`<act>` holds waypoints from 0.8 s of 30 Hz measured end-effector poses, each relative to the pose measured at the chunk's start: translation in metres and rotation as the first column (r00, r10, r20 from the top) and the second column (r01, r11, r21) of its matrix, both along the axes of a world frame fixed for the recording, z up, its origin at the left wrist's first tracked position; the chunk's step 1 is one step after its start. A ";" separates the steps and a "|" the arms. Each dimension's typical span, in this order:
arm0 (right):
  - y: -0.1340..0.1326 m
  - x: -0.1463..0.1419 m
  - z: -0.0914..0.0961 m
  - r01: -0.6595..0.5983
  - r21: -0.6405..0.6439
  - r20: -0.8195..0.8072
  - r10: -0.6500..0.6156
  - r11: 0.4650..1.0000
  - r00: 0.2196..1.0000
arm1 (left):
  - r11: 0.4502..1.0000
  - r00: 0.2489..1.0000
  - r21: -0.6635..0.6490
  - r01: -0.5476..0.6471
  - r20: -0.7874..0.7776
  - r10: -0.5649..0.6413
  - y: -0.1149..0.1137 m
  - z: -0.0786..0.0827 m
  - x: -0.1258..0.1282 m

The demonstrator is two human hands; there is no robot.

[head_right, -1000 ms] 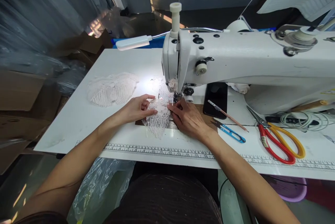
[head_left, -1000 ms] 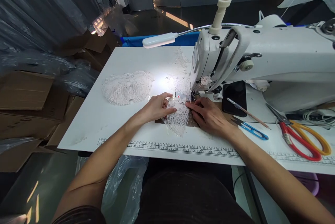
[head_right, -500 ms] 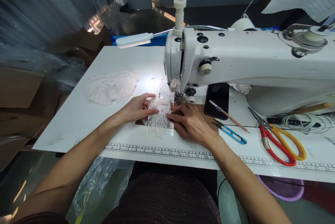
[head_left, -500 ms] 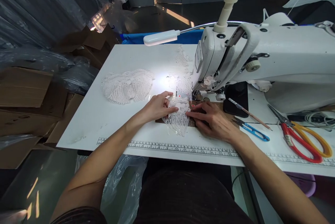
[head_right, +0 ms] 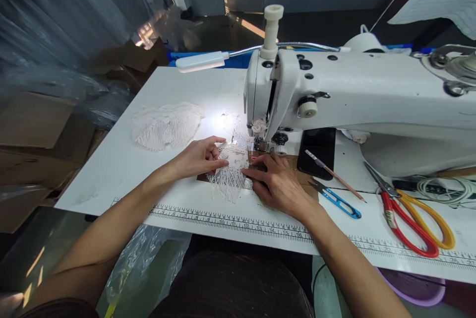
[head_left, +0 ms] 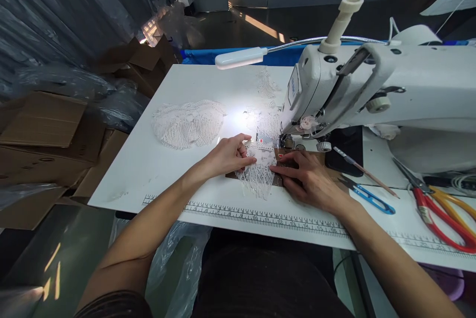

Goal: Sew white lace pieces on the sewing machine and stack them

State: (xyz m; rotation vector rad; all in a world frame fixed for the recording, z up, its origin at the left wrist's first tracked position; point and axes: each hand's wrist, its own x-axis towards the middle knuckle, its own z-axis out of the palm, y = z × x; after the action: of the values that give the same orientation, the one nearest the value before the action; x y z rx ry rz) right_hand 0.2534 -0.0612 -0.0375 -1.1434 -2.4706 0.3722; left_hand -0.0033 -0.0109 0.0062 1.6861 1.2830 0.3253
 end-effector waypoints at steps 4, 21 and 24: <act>0.000 -0.001 0.000 0.018 0.012 -0.002 -0.018 1.000 1.000 | 1.000 1.000 0.016 -0.006 -0.012 0.006 0.000 -0.001 0.001; 0.006 -0.002 -0.006 0.033 0.012 -0.115 -0.032 0.999 0.993 | 0.985 0.980 -0.022 0.169 -0.101 -0.170 -0.008 0.007 0.000; 0.007 0.000 -0.003 0.032 -0.054 -0.181 -0.041 0.998 0.983 | 0.966 0.955 0.129 0.224 -0.228 -0.191 -0.006 0.010 -0.003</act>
State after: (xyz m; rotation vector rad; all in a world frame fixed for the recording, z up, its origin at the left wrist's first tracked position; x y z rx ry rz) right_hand 0.2529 -0.0539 -0.0407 -1.1205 -2.2909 0.5083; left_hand -0.0065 -0.0167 0.0161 2.0138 1.2444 0.1208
